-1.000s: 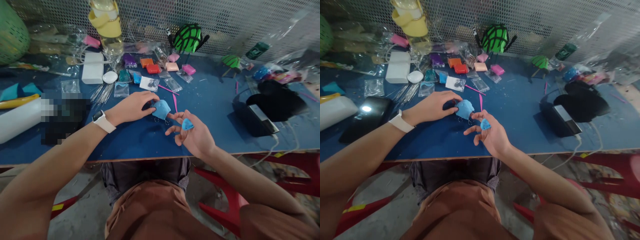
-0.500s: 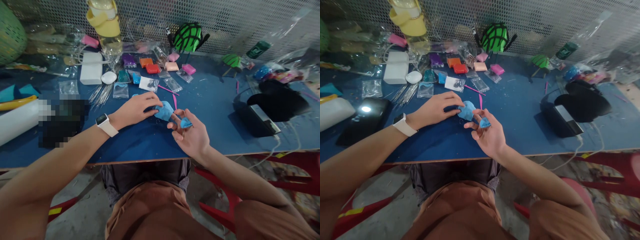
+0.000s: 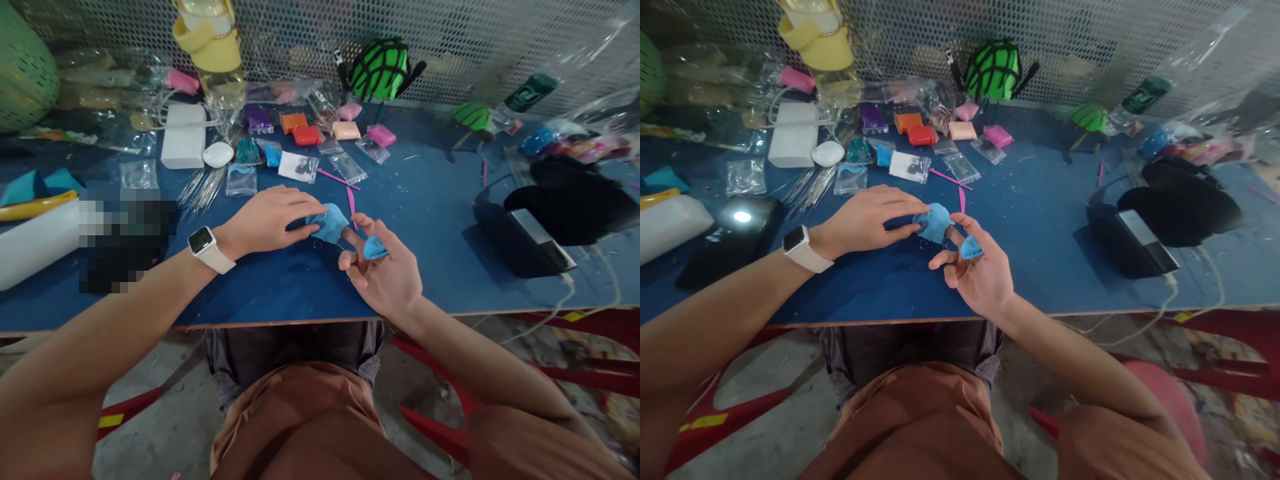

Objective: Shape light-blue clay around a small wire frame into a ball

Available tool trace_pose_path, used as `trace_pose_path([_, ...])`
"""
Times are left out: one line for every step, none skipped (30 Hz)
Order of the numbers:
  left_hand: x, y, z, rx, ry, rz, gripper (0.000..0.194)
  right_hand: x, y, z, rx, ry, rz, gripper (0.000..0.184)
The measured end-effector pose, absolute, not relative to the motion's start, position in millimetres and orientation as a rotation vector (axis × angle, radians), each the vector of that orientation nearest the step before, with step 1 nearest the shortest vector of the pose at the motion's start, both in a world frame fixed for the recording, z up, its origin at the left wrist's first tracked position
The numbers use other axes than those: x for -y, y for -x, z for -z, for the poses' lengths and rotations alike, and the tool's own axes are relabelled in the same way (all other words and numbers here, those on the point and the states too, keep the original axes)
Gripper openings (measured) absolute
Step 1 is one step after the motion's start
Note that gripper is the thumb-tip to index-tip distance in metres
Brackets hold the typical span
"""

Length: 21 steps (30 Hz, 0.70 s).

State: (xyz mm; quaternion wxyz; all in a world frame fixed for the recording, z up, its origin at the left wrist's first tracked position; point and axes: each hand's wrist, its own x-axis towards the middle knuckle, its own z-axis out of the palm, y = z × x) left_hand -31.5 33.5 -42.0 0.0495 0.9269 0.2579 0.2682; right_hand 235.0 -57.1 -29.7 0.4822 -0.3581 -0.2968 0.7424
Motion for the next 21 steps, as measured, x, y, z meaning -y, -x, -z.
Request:
trace_pose_path([-33.1, 31.6, 41.9, -0.794, -2.815, -0.811, 0.04, 57.2, -235.2, 30.2, 0.715, 0.875, -1.805, 0.036])
trace_pose_path([-32.9, 31.7, 41.6, -0.795, -2.812, -0.797, 0.04, 57.3, -235.3, 31.0, 0.697, 0.874, -1.801, 0.036])
trace_pose_path([-32.9, 31.8, 41.4, -0.787, -2.814, -0.781, 0.04, 57.4, -235.5, 31.8, 0.67, 0.87, -1.801, 0.036])
trace_pose_path([-33.1, 31.9, 41.2, -0.774, -2.82, -0.767, 0.039, 57.6, -235.6, 32.7, 0.641, 0.866, -1.804, 0.036])
trace_pose_path([-33.3, 31.9, 41.0, -0.761, -2.826, -0.756, 0.039, 57.8, -235.6, 33.5, 0.617, 0.863, -1.808, 0.035])
trace_pose_path([-33.5, 31.8, 41.0, -0.75, -2.83, -0.751, 0.039, 58.0, -235.6, 34.1, 0.601, 0.863, -1.811, 0.034])
trace_pose_path([-33.7, 31.6, 41.1, -0.744, -2.832, -0.75, 0.04, 58.2, -235.4, 34.4, 0.595, 0.866, -1.813, 0.033])
trace_pose_path([-33.7, 31.3, 41.2, -0.739, -2.833, -0.756, 0.04, 58.4, -235.1, 34.5, 0.594, 0.871, -1.812, 0.032])
trace_pose_path([-33.5, 30.9, 41.4, -0.733, -2.834, -0.761, 0.039, 58.7, -234.7, 34.3, 0.594, 0.876, -1.809, 0.031])
trace_pose_path([-33.2, 30.6, 41.5, -0.728, -2.835, -0.764, 0.039, 58.9, -234.1, 33.8, 0.594, 0.879, -1.806, 0.031])
trace_pose_path([-32.8, 30.3, 41.6, -0.722, -2.835, -0.765, 0.039, 59.2, -233.6, 33.2, 0.594, 0.883, -1.802, 0.032])
trace_pose_path([-32.3, 30.1, 41.7, -0.717, -2.837, -0.764, 0.039, 59.4, -233.1, 32.5, 0.597, 0.888, -1.799, 0.033])
trace_pose_path([-31.8, 30.2, 41.7, -0.718, -2.837, -0.762, 0.04, 59.6, -232.7, 31.7, 0.603, 0.893, -1.795, 0.034])
trace_pose_path([-31.4, 30.4, 41.8, -0.724, -2.835, -0.767, 0.041, 59.8, -232.6, 31.1, 0.613, 0.898, -1.79, 0.035])
trace_pose_path([-31.2, 30.8, 41.8, -0.738, -2.831, -0.776, 0.042, 60.0, -232.7, 30.7, 0.626, 0.904, -1.786, 0.036])
trace_pose_path([-31.2, 31.2, 41.9, -0.751, -2.827, -0.789, 0.044, 60.2, -233.0, 30.6, 0.638, 0.908, -1.781, 0.036])
trace_pose_path([-31.3, 31.7, 41.9, -0.759, -2.826, -0.799, 0.045, 60.3, -233.6, 30.7, 0.648, 0.912, -1.776, 0.036])
trace_pose_path([-31.6, 32.1, 41.9, -0.757, -2.833, -0.803, 0.044, 60.4, -234.2, 31.1, 0.657, 0.915, -1.77, 0.036])
trace_pose_path([-32.0, 32.4, 41.9, -0.746, -2.848, -0.8, 0.043, 60.4, -234.8, 31.8, 0.664, 0.918, -1.764, 0.036])
trace_pose_path([-32.3, 32.6, 41.9, -0.73, -2.87, -0.787, 0.042, 60.4, -235.3, 32.6, 0.668, 0.921, -1.759, 0.036])
trace_pose_path([-32.6, 32.7, 41.8, -0.715, -2.894, -0.77, 0.041, 60.4, -235.7, 33.4, 0.666, 0.924, -1.757, 0.036])
